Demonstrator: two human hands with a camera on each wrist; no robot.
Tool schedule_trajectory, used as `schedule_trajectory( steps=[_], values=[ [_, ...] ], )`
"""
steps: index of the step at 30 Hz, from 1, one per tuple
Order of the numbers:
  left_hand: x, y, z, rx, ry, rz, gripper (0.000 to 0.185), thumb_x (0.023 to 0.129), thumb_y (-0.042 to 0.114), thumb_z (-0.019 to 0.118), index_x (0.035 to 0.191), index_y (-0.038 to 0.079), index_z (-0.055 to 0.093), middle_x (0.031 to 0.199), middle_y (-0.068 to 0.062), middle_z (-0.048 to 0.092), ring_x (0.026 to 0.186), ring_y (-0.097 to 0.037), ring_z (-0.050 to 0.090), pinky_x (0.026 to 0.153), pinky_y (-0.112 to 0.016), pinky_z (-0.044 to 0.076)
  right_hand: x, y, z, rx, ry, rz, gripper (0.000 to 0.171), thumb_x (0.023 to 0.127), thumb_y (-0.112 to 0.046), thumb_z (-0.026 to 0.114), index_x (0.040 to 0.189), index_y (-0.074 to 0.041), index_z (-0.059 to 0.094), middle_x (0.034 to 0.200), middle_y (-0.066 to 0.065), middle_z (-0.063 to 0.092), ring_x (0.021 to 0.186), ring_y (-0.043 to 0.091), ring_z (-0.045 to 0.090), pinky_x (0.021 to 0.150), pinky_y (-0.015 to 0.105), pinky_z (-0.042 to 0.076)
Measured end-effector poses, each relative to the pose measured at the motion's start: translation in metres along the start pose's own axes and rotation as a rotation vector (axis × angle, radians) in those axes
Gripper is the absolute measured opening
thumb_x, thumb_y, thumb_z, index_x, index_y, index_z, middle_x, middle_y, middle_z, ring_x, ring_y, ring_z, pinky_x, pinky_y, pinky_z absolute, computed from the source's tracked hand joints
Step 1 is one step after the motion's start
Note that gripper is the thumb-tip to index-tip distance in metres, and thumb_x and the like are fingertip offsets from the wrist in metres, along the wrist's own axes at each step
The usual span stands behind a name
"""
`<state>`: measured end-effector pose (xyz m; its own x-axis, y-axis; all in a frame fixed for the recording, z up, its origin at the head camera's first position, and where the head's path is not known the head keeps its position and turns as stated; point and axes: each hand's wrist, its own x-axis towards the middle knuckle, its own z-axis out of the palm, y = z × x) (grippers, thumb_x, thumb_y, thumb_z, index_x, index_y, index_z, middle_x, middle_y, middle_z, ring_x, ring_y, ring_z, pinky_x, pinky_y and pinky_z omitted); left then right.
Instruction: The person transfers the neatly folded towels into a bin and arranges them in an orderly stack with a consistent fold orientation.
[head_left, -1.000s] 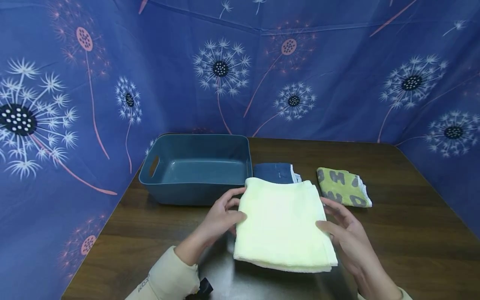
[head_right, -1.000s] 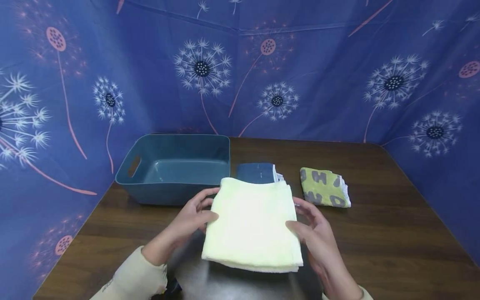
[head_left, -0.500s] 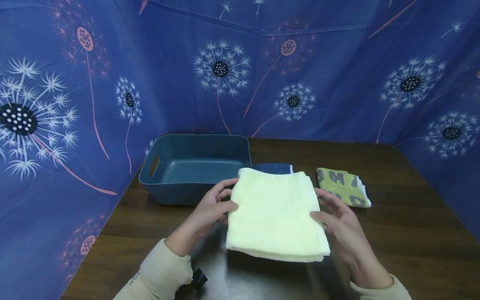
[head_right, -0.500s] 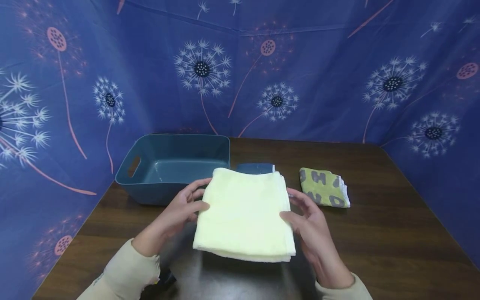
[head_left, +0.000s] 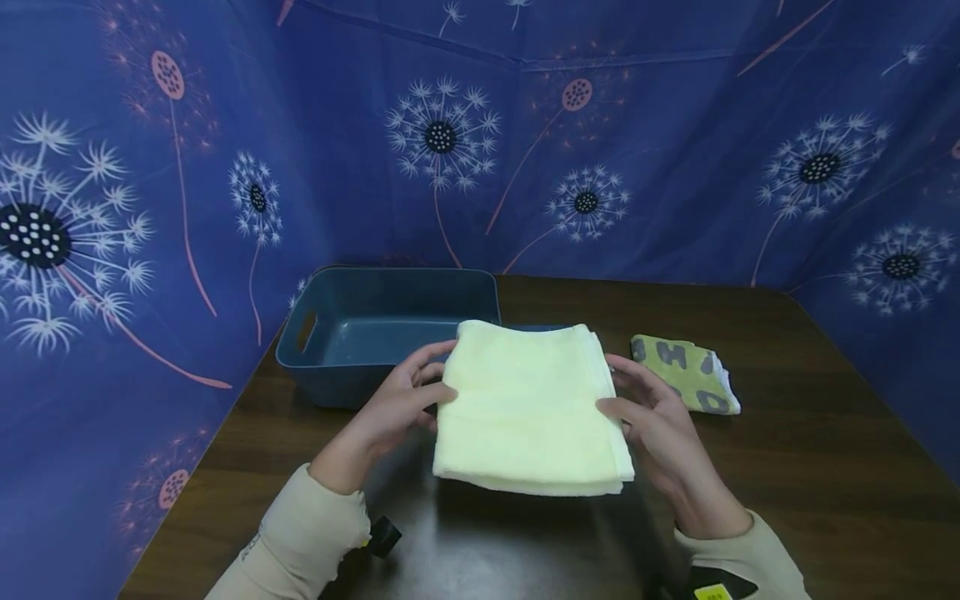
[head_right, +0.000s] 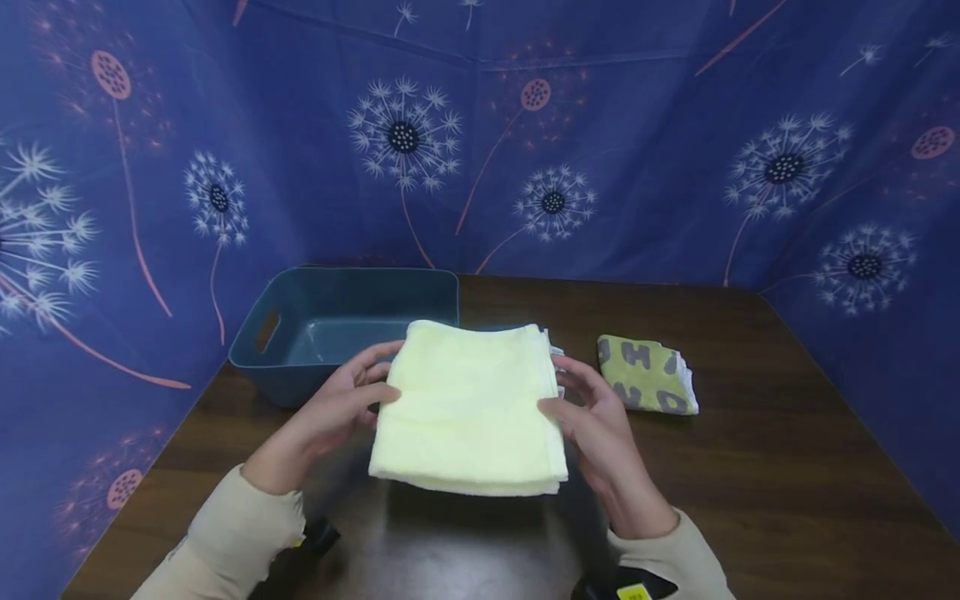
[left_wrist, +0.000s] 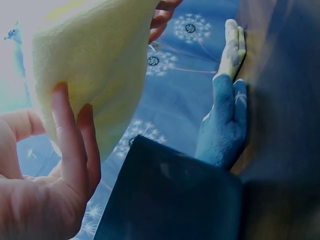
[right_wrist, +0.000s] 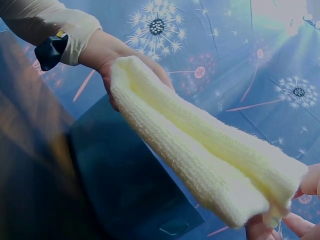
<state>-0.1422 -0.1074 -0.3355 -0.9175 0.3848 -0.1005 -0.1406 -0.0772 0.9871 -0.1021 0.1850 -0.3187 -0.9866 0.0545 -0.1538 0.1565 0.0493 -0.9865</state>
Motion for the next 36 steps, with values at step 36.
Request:
schedule_trajectory(
  steps=[36],
  values=[
    [0.012, 0.032, -0.058, 0.064, -0.023, -0.019, 0.065, 0.09, 0.005, 0.057, 0.146, 0.013, 0.024, 0.135, -0.02, 0.043, 0.087, -0.024, 0.064, 0.061, -0.033, 0.055, 0.046, -0.028, 0.046, 0.065, -0.048, -0.048, 0.056, 0.083, 0.002, 0.062, 0.135, -0.006, 0.044, 0.122, 0.015, 0.042, 0.099, 0.026, 0.053, 0.071, 0.033, 0.054]
  ],
)
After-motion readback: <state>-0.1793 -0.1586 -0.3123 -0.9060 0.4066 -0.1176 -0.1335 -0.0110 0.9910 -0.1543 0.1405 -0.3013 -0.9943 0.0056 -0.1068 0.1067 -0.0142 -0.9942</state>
